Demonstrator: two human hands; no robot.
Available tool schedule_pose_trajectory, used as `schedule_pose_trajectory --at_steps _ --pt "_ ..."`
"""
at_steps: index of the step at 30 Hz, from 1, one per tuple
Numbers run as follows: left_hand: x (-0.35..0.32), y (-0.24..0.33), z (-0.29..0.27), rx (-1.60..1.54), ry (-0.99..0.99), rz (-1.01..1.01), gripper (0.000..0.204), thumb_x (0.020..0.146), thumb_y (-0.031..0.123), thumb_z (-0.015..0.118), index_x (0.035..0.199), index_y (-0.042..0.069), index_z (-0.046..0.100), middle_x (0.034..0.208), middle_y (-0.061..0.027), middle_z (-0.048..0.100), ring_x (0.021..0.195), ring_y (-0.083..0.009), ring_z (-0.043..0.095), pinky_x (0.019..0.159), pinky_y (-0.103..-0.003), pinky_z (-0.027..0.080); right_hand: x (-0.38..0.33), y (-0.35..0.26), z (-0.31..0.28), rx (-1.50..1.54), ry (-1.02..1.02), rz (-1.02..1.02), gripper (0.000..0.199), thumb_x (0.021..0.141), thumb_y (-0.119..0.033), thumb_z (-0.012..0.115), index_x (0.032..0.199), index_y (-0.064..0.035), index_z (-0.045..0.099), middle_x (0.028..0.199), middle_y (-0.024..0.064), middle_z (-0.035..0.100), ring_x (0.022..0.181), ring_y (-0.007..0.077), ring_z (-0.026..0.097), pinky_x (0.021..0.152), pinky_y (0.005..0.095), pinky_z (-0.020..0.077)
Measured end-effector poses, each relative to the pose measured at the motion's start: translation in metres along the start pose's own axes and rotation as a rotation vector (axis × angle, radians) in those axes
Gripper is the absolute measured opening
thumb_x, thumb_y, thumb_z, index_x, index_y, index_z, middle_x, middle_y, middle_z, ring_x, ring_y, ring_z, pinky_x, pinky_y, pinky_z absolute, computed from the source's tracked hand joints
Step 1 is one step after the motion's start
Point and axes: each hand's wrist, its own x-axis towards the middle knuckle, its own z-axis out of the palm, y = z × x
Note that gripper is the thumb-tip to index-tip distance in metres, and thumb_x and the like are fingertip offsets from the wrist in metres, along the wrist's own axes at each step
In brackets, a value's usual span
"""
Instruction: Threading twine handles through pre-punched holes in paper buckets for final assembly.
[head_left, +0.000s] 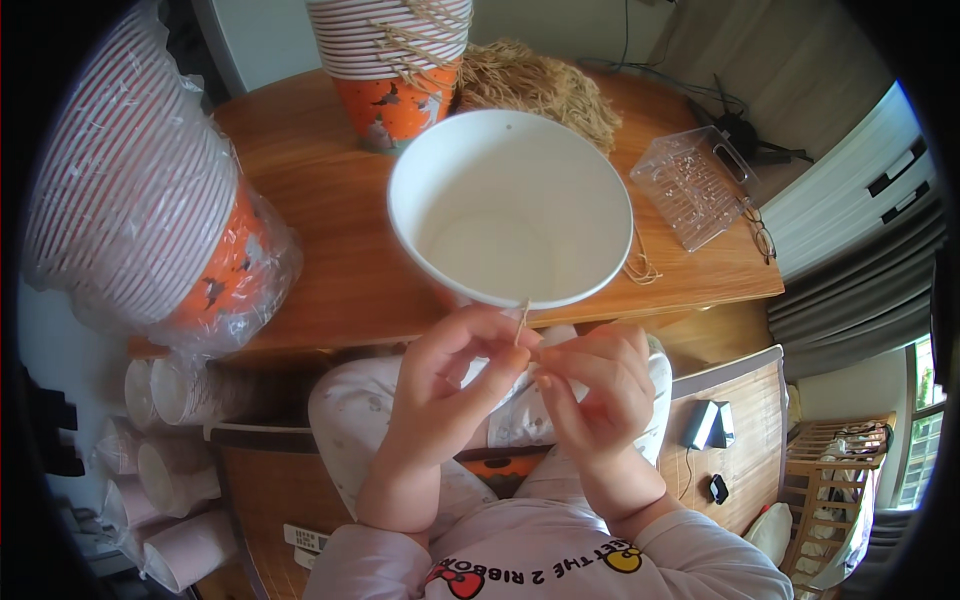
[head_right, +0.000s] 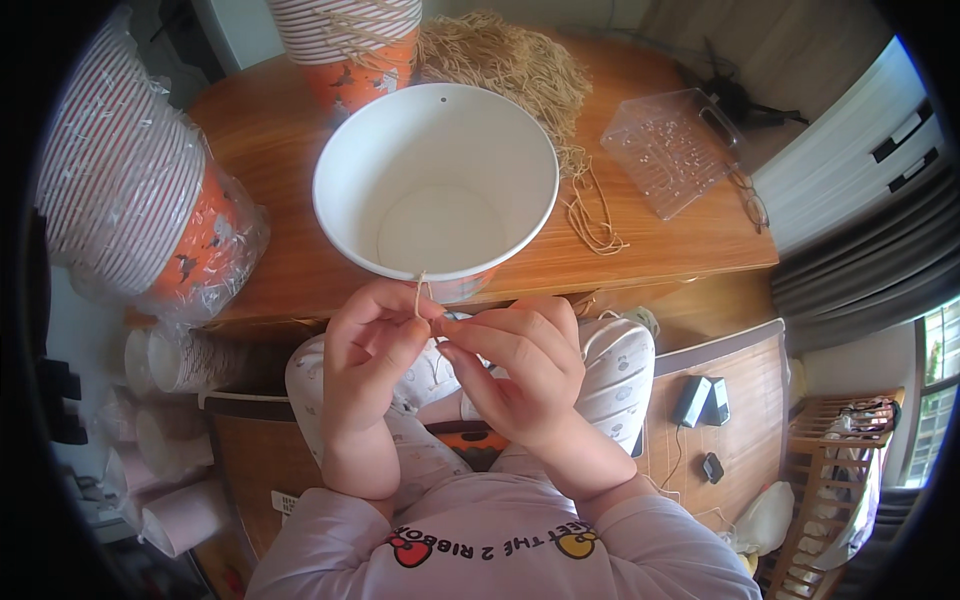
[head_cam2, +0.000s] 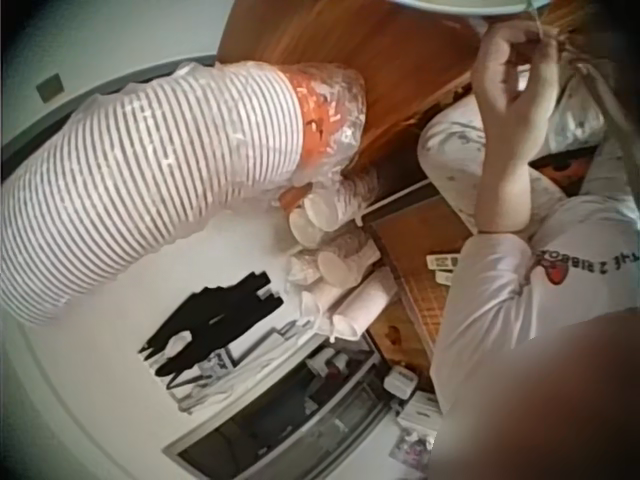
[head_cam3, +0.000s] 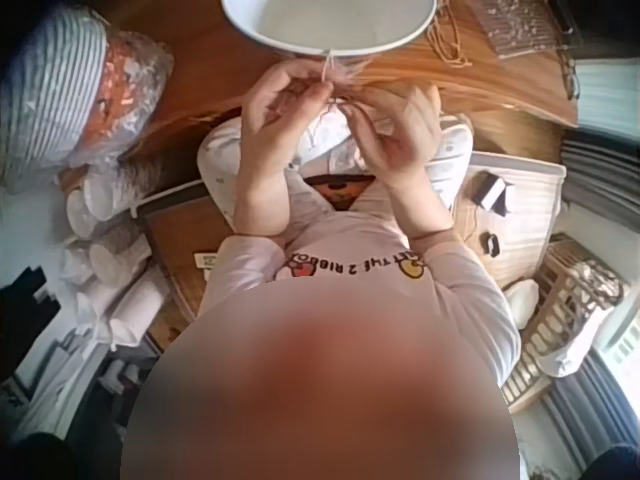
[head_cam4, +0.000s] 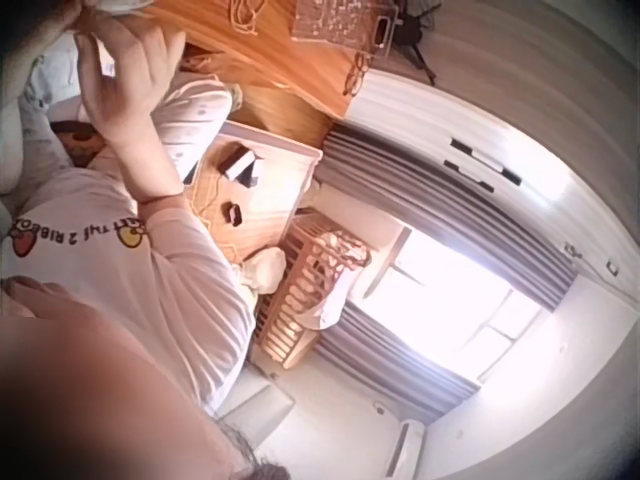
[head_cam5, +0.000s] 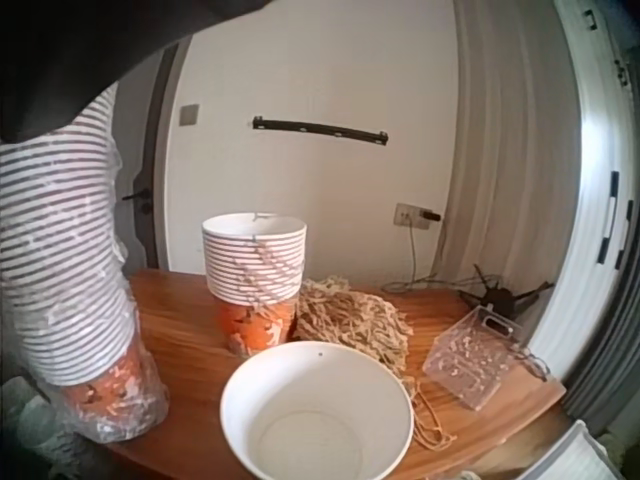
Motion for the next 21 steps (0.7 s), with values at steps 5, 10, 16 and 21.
schedule_pose_trajectory --at_steps 5,10,16,21 --pt "0.002 -0.006 -0.005 0.018 -0.081 0.076 0.017 0.088 -0.002 0.068 0.104 -0.003 0.064 0.102 -0.0103 0.070 0.093 -0.0133 0.066 0.085 -0.027 0.051 -0.003 0.004 0.004 0.080 0.033 0.060 0.026 0.067 -0.003 0.081 0.091 -0.0095 0.073 0.087 0.0024 0.068 0.075 0.0203 0.056 0.069 0.0305 0.0424" --pt "0.000 -0.005 -0.008 0.049 -0.020 0.061 0.017 0.083 -0.004 0.074 0.098 -0.005 0.065 0.097 -0.0101 0.069 0.089 -0.0142 0.065 0.080 -0.027 0.053 0.003 0.003 0.004 0.064 -0.018 0.032 0.026 0.068 -0.003 0.080 0.091 -0.0101 0.073 0.088 0.0011 0.068 0.077 0.0192 0.056 0.069 0.0308 0.0404" --pt "-0.004 0.004 -0.014 0.377 0.137 0.275 0.015 0.079 -0.008 0.075 0.092 -0.004 0.068 0.089 -0.0115 0.071 0.083 -0.0149 0.066 0.073 -0.026 0.053 0.019 -0.006 0.010 -0.165 -0.019 -0.133 0.023 0.070 -0.010 0.080 0.092 -0.0164 0.074 0.091 -0.0040 0.068 0.080 0.0152 0.055 0.073 0.0306 0.0376" --pt "-0.007 0.014 -0.012 0.747 0.313 0.572 0.022 0.070 -0.012 0.078 0.088 -0.001 0.070 0.082 -0.0104 0.071 0.073 -0.0179 0.066 0.066 -0.027 0.051 0.031 -0.011 0.014 -0.317 0.016 -0.276 0.024 0.072 -0.018 0.080 0.095 -0.0245 0.075 0.099 -0.0106 0.065 0.087 0.0109 0.053 0.077 0.0299 0.0348"
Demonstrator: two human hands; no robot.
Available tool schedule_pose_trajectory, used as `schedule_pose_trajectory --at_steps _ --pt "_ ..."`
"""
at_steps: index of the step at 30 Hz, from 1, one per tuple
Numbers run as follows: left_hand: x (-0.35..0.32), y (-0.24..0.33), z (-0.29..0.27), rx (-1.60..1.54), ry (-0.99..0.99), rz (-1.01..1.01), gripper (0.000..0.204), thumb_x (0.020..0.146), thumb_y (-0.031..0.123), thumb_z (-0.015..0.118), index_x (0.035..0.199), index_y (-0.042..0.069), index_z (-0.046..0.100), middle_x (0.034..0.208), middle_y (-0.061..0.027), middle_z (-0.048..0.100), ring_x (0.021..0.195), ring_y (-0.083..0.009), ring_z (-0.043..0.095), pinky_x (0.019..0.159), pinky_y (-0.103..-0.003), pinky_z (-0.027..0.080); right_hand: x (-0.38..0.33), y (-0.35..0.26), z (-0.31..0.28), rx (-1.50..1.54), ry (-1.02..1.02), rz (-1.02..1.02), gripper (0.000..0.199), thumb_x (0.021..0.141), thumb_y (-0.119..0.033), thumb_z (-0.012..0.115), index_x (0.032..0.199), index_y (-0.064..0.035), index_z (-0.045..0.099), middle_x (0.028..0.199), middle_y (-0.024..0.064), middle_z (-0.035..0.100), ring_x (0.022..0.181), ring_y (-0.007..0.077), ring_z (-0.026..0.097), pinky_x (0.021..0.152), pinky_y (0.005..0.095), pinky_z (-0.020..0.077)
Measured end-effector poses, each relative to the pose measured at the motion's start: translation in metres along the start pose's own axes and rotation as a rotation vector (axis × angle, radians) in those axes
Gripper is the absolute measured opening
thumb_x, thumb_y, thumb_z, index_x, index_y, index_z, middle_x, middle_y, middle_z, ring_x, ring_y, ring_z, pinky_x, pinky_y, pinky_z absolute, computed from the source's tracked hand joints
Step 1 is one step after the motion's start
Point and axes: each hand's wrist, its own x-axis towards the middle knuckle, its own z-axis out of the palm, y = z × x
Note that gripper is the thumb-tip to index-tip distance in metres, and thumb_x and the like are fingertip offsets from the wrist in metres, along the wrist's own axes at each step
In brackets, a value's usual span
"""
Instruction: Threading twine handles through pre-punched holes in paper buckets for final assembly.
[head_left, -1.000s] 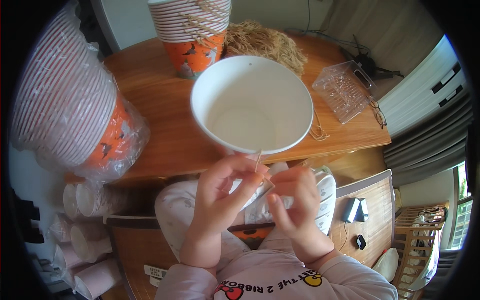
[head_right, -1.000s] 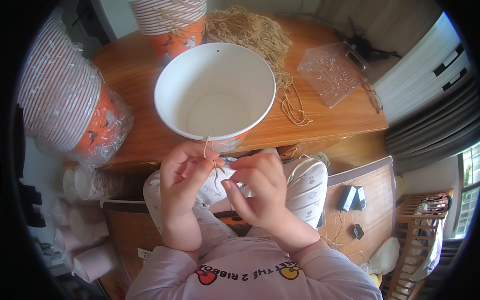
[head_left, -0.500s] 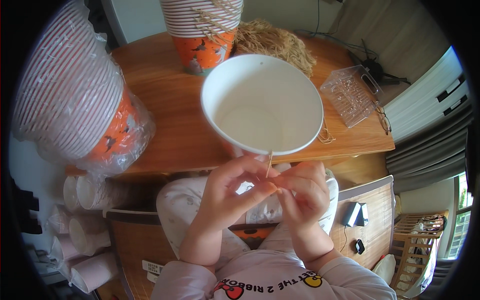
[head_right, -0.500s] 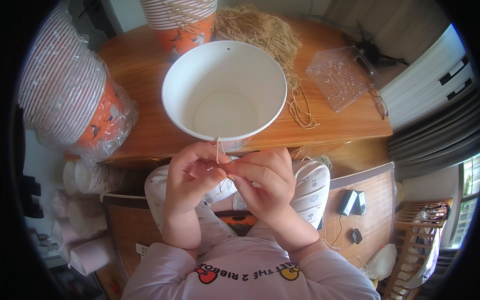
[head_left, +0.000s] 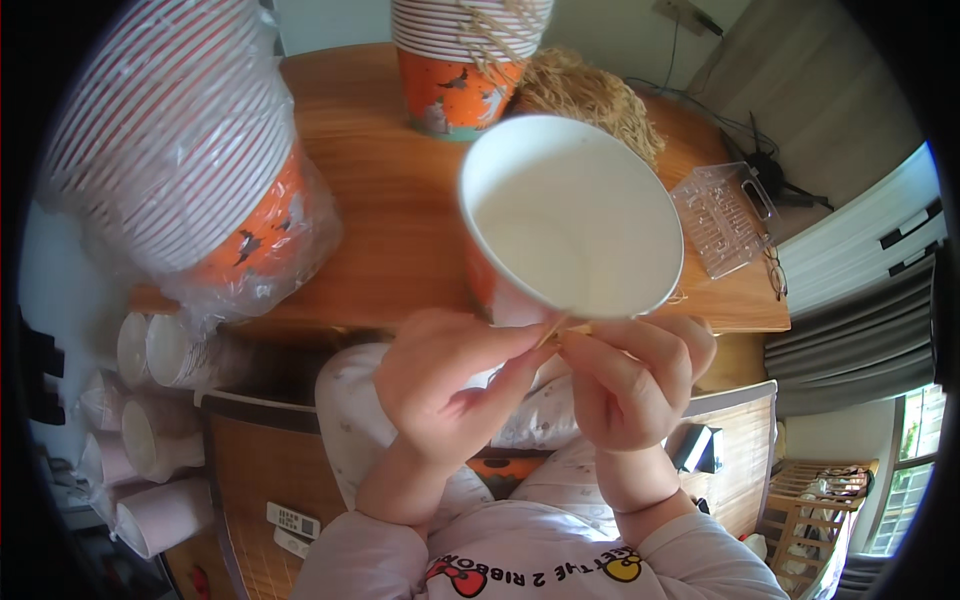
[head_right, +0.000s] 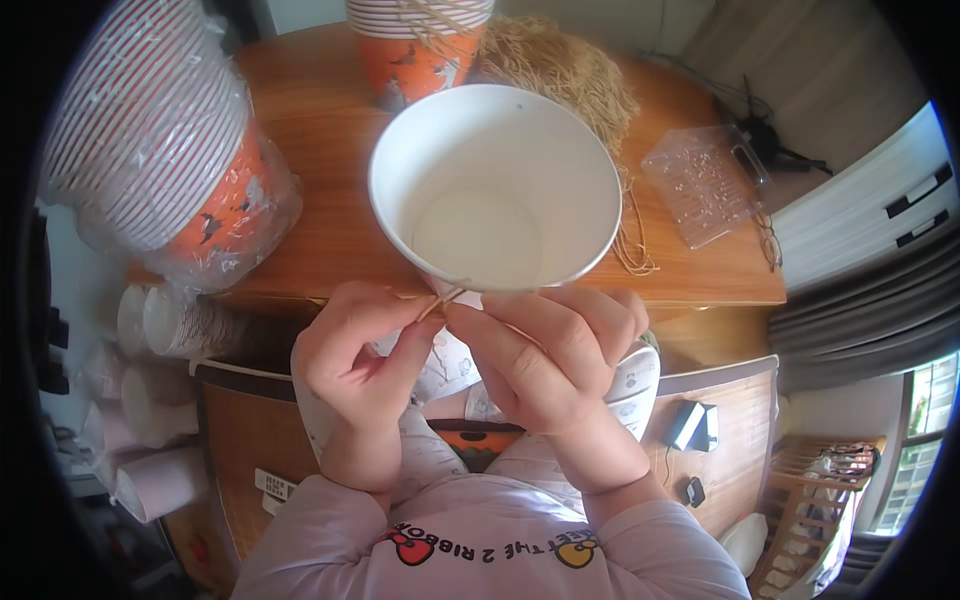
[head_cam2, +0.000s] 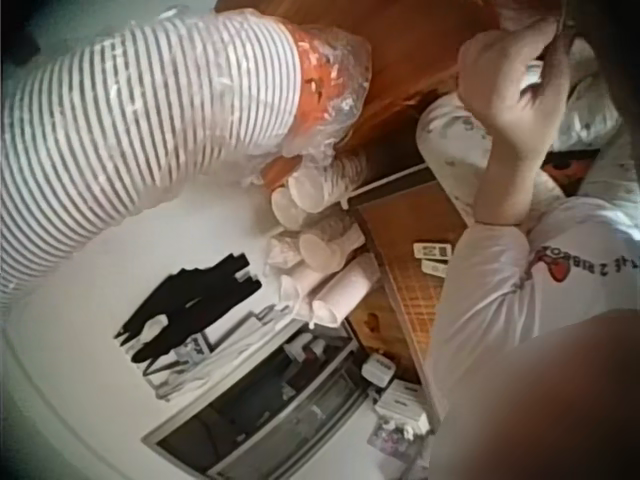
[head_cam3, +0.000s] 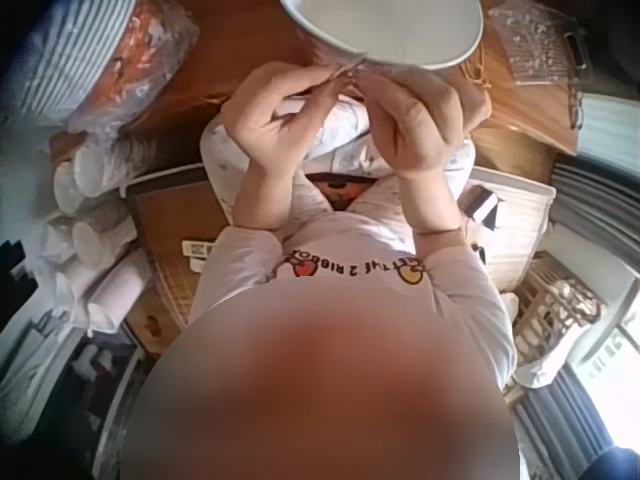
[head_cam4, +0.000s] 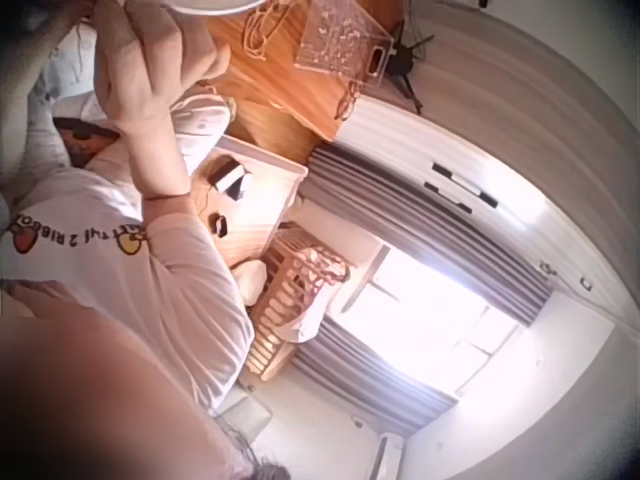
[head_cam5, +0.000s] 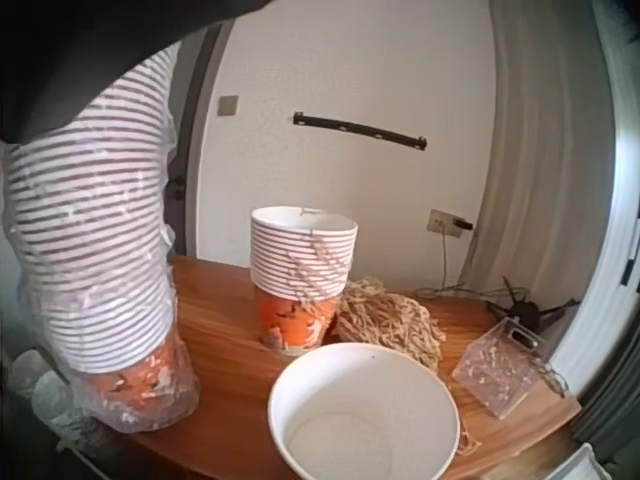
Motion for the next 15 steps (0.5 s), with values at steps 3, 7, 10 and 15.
schedule_pose_trajectory --at_steps 3,7,10,15 --pt "0.006 -0.002 0.000 0.130 0.092 0.159 0.026 0.065 -0.005 0.082 0.086 0.005 0.072 0.076 -0.0055 0.070 0.065 -0.0191 0.064 0.060 -0.029 0.048 0.006 -0.002 0.001 -0.011 0.004 -0.043 0.025 0.072 -0.018 0.079 0.095 -0.0256 0.075 0.099 -0.0112 0.064 0.089 0.0106 0.052 0.079 0.0299 0.0346" --pt "0.006 -0.006 -0.003 0.170 0.122 0.267 0.028 0.062 0.001 0.085 0.086 0.010 0.073 0.074 -0.0002 0.070 0.062 -0.0183 0.063 0.057 -0.030 0.045 0.014 -0.004 -0.003 -0.008 -0.021 -0.070 0.026 0.071 -0.019 0.079 0.096 -0.0263 0.075 0.098 -0.0115 0.064 0.090 0.0109 0.052 0.080 0.0296 0.0338" --pt "0.006 -0.006 -0.005 0.158 0.114 0.258 0.028 0.061 0.000 0.083 0.084 0.010 0.072 0.074 -0.0003 0.069 0.062 -0.0192 0.063 0.058 -0.030 0.046 0.020 -0.006 -0.004 -0.009 -0.076 -0.077 0.027 0.069 -0.019 0.080 0.095 -0.0264 0.075 0.099 -0.0120 0.065 0.091 0.0112 0.052 0.082 0.0295 0.0331" --pt "0.007 -0.002 -0.004 0.073 0.134 0.153 0.025 0.062 -0.003 0.080 0.082 0.009 0.071 0.075 -0.0022 0.069 0.062 -0.0202 0.064 0.058 -0.030 0.047 0.026 -0.006 0.000 0.025 -0.105 -0.103 0.030 0.071 -0.018 0.081 0.099 -0.0246 0.072 0.103 -0.0122 0.068 0.091 0.0118 0.053 0.084 0.0307 0.0334"
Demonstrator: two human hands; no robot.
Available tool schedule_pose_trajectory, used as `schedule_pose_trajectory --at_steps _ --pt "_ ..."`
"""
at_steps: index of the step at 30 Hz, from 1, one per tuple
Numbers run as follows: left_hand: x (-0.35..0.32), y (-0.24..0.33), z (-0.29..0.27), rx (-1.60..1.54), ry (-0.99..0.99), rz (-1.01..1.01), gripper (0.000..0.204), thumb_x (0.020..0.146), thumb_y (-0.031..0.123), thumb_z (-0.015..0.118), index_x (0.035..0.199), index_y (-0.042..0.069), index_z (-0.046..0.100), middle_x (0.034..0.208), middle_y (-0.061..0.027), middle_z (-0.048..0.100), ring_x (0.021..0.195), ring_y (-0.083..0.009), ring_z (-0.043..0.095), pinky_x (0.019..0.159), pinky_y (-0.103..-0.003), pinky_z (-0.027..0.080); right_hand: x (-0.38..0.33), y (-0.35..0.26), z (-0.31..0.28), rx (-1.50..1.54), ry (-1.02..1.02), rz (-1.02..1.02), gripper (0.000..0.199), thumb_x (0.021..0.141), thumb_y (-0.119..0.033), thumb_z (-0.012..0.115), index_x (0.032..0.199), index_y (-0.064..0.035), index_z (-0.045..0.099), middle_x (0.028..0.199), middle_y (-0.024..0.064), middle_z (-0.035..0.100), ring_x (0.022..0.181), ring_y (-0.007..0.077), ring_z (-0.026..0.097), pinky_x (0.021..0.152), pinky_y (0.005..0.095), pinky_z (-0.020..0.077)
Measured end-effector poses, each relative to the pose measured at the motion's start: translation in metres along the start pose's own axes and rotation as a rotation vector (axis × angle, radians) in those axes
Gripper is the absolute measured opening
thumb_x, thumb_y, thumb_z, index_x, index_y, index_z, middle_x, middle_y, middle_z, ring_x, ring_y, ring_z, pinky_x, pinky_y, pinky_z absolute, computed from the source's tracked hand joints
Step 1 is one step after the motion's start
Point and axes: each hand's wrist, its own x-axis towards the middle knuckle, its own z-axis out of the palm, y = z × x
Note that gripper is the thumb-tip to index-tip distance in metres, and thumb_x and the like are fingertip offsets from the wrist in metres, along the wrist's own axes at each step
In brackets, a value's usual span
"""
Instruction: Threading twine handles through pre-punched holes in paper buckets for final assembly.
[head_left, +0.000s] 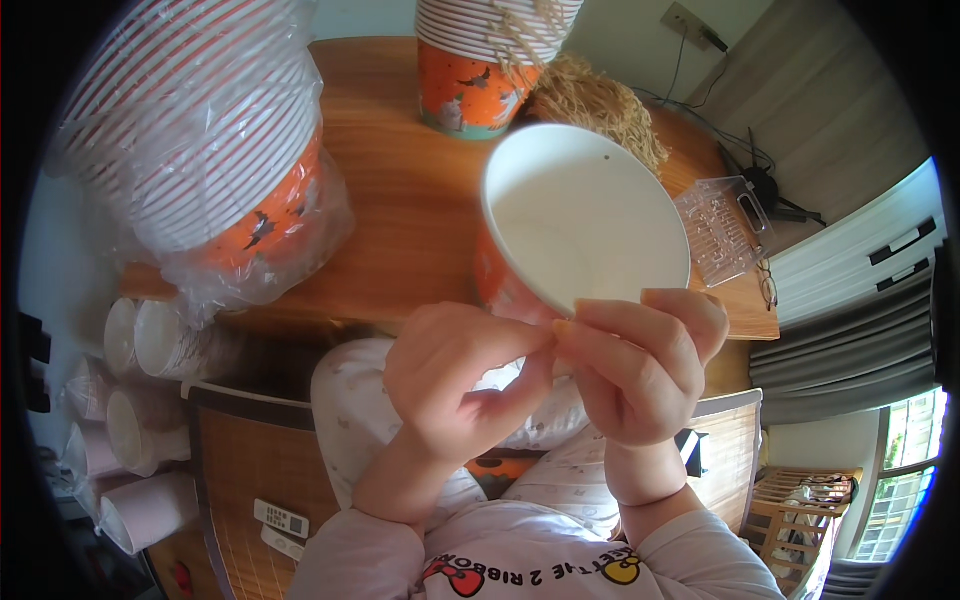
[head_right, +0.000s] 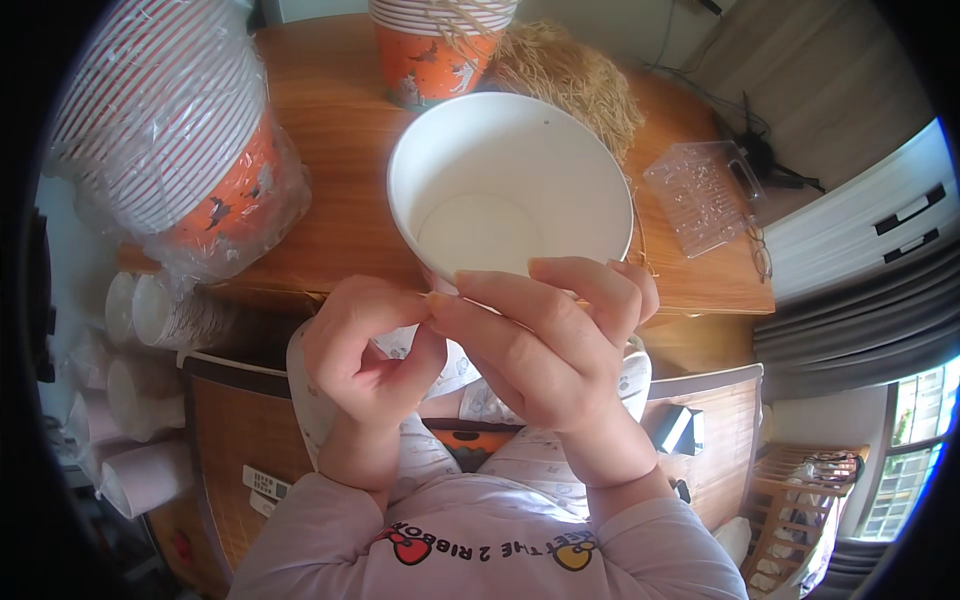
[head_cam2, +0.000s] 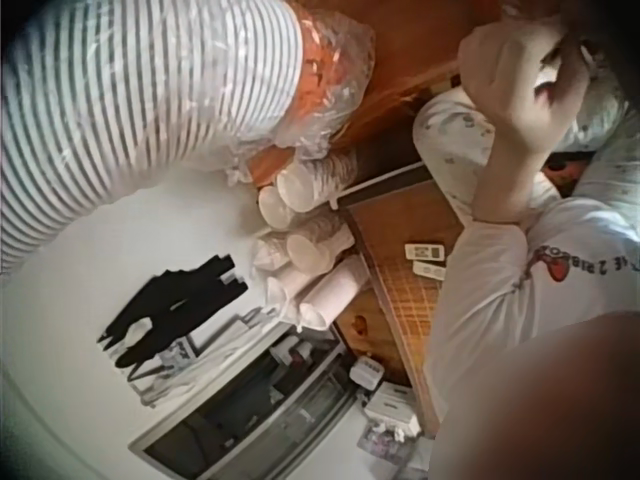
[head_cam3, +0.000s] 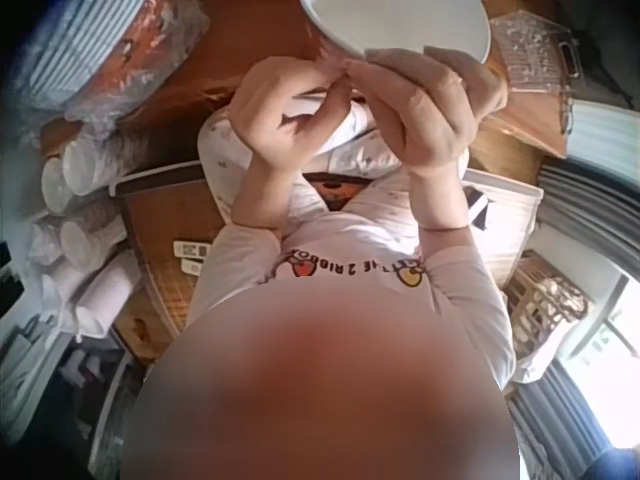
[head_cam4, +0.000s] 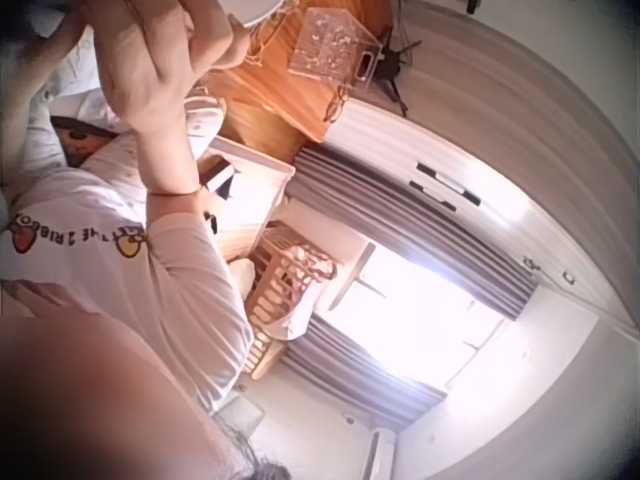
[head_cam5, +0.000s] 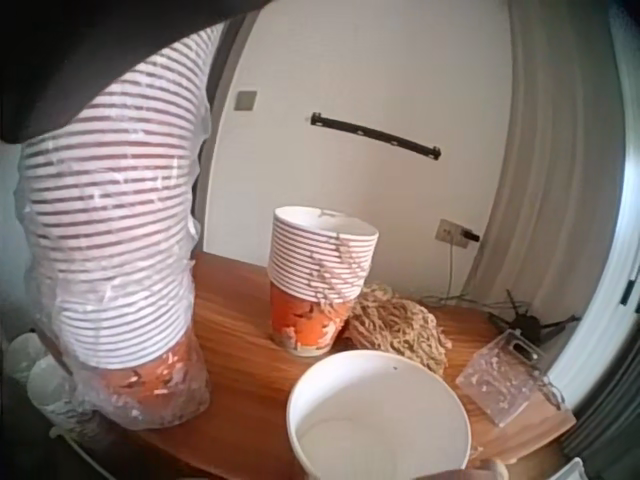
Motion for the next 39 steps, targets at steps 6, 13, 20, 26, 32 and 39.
schedule_pose_trajectory --at_steps 6,13,20,26,32,39 --pt "-0.004 -0.002 0.001 -0.152 -0.010 -0.181 0.023 0.064 -0.005 0.078 0.082 0.007 0.070 0.077 -0.0036 0.070 0.064 -0.0195 0.065 0.058 -0.029 0.047 -0.012 -0.003 -0.002 0.175 0.084 0.053 0.039 0.072 -0.016 0.083 0.107 -0.0228 0.066 0.099 -0.0115 0.070 0.088 0.0127 0.057 0.080 0.0300 0.0331" --pt "-0.002 -0.001 -0.002 -0.171 -0.027 -0.162 0.022 0.066 -0.004 0.077 0.084 0.005 0.070 0.078 -0.0048 0.071 0.065 -0.0212 0.065 0.059 -0.029 0.047 -0.005 -0.008 -0.005 0.076 -0.074 0.142 0.027 0.069 -0.017 0.083 0.096 -0.0153 0.079 0.101 -0.0129 0.066 0.093 0.0093 0.055 0.078 0.0294 0.0322" --pt "-0.001 -0.002 -0.005 -0.158 -0.056 -0.070 0.021 0.067 -0.001 0.075 0.086 0.005 0.070 0.079 -0.0048 0.071 0.065 -0.0239 0.064 0.061 -0.032 0.049 0.000 -0.010 -0.005 0.197 -0.032 0.218 0.032 0.064 -0.006 0.082 0.096 -0.0129 0.078 0.098 -0.0133 0.070 0.089 0.0093 0.054 0.078 0.0285 0.0334" --pt "-0.001 0.001 -0.006 -0.028 -0.062 0.037 0.021 0.068 0.004 0.077 0.087 0.007 0.070 0.079 -0.0041 0.071 0.065 -0.0232 0.064 0.061 -0.032 0.050 -0.009 -0.006 0.002 0.271 0.021 0.233 0.037 0.059 0.002 0.077 0.094 -0.0107 0.075 0.088 -0.0120 0.070 0.077 0.0110 0.053 0.074 0.0265 0.0339" --pt "0.000 0.004 -0.005 0.080 -0.031 0.050 0.024 0.068 0.004 0.077 0.090 0.008 0.070 0.079 -0.0020 0.071 0.064 -0.0219 0.064 0.062 -0.032 0.051 -0.012 -0.001 0.008 0.329 0.145 0.158 0.047 0.061 0.003 0.079 0.103 -0.0068 0.062 0.087 -0.0079 0.075 0.076 0.0095 0.053 0.073 0.0256 0.0342" --pt "-0.002 0.001 -0.002 0.042 -0.025 0.046 0.019 0.068 0.002 0.076 0.085 0.007 0.070 0.077 -0.0025 0.071 0.063 -0.0226 0.063 0.061 -0.031 0.050 -0.011 -0.002 0.006 0.308 0.098 0.187 0.028 0.063 -0.003 0.081 0.090 -0.0109 0.077 0.091 -0.0111 0.074 0.076 0.0085 0.052 0.075 0.0256 0.0329"
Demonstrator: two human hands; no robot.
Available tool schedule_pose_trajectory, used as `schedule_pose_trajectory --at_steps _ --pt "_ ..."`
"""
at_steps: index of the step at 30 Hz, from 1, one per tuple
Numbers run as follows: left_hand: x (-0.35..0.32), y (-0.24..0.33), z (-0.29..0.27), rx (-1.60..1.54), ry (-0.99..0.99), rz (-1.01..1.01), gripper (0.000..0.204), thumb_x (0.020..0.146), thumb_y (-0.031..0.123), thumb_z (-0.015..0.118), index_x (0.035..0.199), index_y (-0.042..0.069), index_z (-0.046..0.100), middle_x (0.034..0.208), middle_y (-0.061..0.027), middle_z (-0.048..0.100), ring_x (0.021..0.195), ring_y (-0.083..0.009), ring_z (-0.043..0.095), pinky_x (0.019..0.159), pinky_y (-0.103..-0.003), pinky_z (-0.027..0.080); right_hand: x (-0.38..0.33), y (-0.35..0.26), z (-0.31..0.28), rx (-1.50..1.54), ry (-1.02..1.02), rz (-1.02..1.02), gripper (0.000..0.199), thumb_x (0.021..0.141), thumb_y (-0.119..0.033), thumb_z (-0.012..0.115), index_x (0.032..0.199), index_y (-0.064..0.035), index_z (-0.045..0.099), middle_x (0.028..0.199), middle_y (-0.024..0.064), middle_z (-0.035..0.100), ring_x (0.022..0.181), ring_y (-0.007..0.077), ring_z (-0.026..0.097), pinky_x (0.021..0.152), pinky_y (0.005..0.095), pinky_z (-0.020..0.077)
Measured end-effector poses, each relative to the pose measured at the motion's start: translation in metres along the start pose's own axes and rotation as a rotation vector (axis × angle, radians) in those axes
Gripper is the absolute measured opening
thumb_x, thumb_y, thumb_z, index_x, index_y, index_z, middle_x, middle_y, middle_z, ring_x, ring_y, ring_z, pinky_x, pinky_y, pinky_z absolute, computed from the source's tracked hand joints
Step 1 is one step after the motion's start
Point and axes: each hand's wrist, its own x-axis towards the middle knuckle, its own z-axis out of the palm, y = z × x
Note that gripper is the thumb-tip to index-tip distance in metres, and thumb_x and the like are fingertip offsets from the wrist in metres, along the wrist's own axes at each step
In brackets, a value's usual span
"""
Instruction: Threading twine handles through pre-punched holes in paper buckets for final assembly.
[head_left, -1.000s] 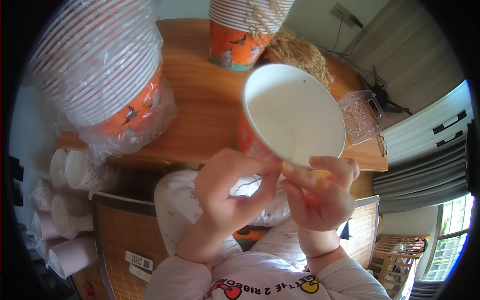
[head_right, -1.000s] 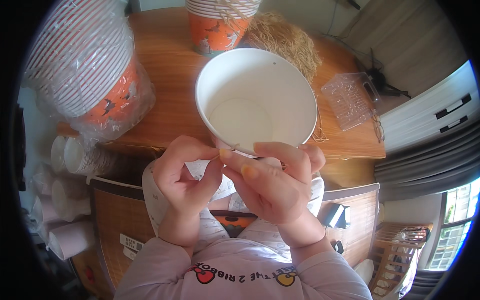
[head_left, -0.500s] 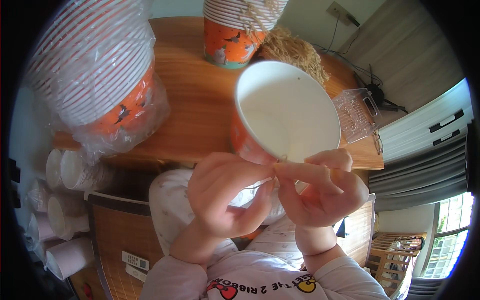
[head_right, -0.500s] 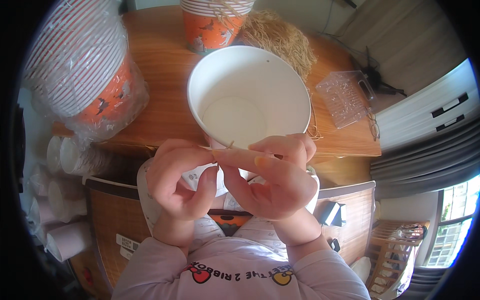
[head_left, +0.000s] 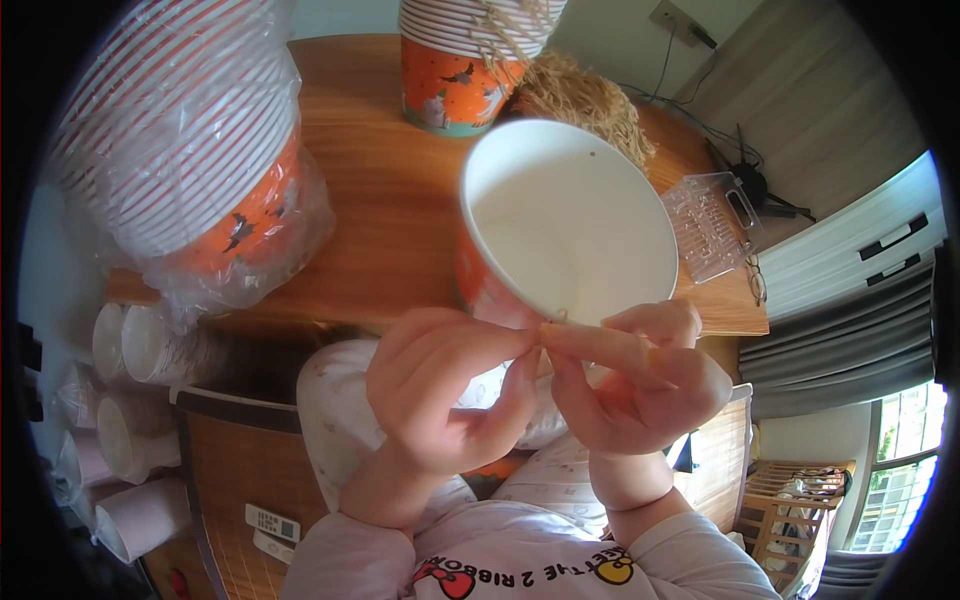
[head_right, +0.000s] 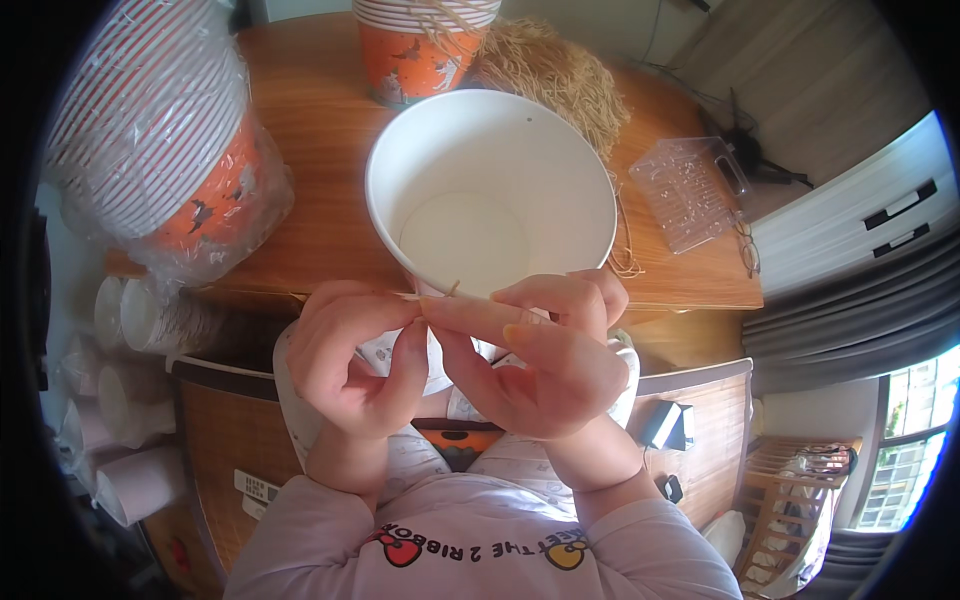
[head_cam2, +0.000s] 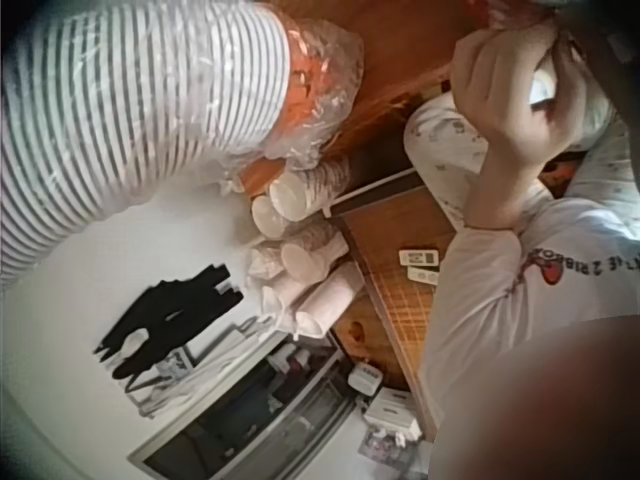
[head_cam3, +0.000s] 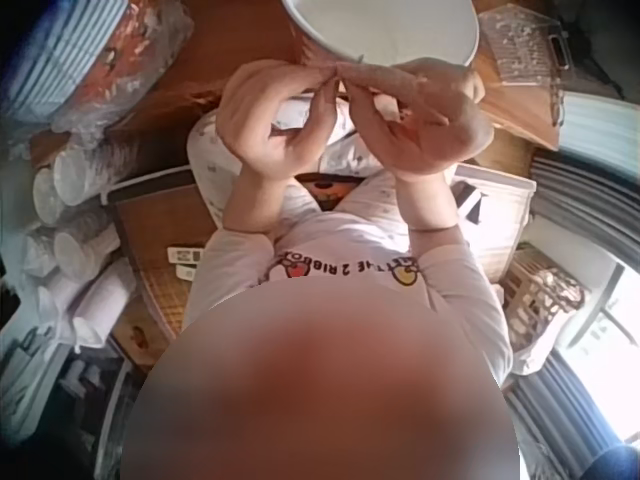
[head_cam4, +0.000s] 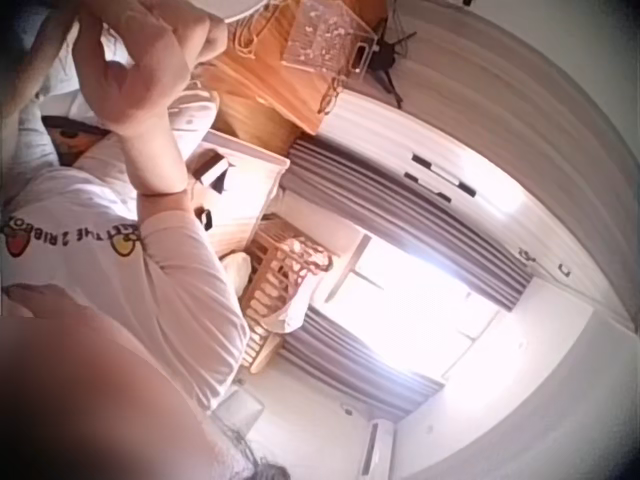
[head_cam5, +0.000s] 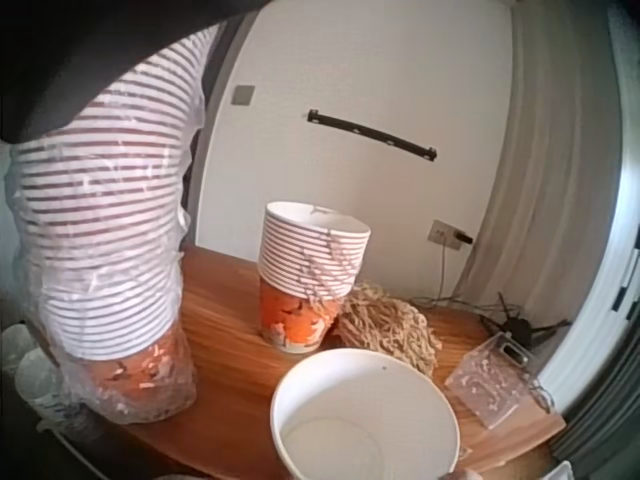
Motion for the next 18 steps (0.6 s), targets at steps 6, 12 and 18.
schedule_pose_trajectory --at_steps 6,12,18 --pt "-0.002 0.002 0.000 -0.141 -0.015 -0.124 0.015 0.069 0.000 0.073 0.082 0.005 0.069 0.074 -0.0045 0.069 0.061 -0.0240 0.062 0.058 -0.032 0.047 0.006 -0.014 -0.009 -0.121 -0.129 0.107 0.029 0.067 -0.010 0.082 0.096 -0.0143 0.080 0.088 -0.0097 0.070 0.081 0.0075 0.052 0.078 0.0259 0.0316" --pt "-0.002 0.002 0.001 -0.147 -0.018 -0.121 0.013 0.070 0.001 0.073 0.081 0.005 0.069 0.073 -0.0047 0.069 0.061 -0.0239 0.061 0.058 -0.032 0.046 0.004 -0.010 -0.012 -0.165 -0.154 0.057 0.032 0.066 -0.014 0.082 0.098 -0.0162 0.080 0.087 -0.0100 0.065 0.086 0.0075 0.051 0.081 0.0267 0.0309" --pt "0.000 0.005 0.001 -0.103 -0.042 -0.086 0.011 0.070 0.002 0.072 0.080 0.005 0.069 0.072 -0.0042 0.068 0.060 -0.0238 0.061 0.058 -0.032 0.046 0.001 -0.003 -0.010 -0.065 -0.133 0.052 0.036 0.063 -0.010 0.079 0.098 -0.0160 0.080 0.091 -0.0119 0.069 0.087 0.0089 0.051 0.082 0.0271 0.0316"
